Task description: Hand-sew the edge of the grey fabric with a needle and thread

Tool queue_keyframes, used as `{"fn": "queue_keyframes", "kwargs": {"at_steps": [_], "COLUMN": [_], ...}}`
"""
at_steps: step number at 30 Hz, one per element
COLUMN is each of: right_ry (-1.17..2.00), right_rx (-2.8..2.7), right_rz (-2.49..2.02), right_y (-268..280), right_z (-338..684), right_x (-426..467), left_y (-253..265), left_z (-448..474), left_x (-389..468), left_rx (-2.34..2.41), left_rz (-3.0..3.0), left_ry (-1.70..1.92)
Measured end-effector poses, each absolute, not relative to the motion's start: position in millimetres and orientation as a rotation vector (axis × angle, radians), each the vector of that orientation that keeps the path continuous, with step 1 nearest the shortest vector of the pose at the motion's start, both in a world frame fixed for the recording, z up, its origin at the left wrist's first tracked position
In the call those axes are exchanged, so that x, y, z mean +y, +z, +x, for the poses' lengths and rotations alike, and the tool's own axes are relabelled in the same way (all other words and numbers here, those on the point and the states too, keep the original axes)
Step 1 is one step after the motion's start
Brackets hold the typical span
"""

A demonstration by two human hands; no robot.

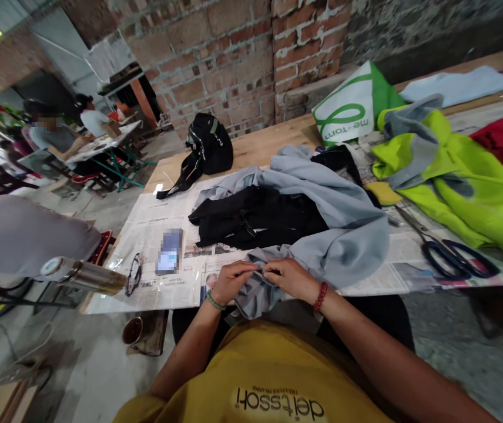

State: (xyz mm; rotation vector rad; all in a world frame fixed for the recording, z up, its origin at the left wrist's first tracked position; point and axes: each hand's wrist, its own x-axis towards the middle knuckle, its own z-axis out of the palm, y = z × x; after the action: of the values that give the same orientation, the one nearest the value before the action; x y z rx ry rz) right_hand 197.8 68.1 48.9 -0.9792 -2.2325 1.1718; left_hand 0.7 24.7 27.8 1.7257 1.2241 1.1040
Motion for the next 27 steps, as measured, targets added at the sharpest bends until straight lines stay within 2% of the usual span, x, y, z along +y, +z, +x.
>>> {"fn": "queue_keyframes", "kwargs": {"at_steps": [14, 22, 25, 27], "right_ry": [1.167, 0.681, 0.662, 0.771], "right_rx": [-2.143, -2.108, -2.126, -2.084], "right_rz": [-0.958, -1.095, -1.073, -1.074], "right_y": [47, 58, 61, 60], "right_z": [191, 183, 178, 175], "right_x": [62, 62, 60, 60], "left_y": [26, 24, 24, 25], "left_z": [1, 1, 2, 2], "left_x": [26, 25, 26, 25], "left_rx": [1.225, 1.309, 1.311, 1.303], "left_rz": [1.746, 1.697, 1.689, 1.692], "left_ry": [1.134, 1.064, 1.066, 1.056]}}
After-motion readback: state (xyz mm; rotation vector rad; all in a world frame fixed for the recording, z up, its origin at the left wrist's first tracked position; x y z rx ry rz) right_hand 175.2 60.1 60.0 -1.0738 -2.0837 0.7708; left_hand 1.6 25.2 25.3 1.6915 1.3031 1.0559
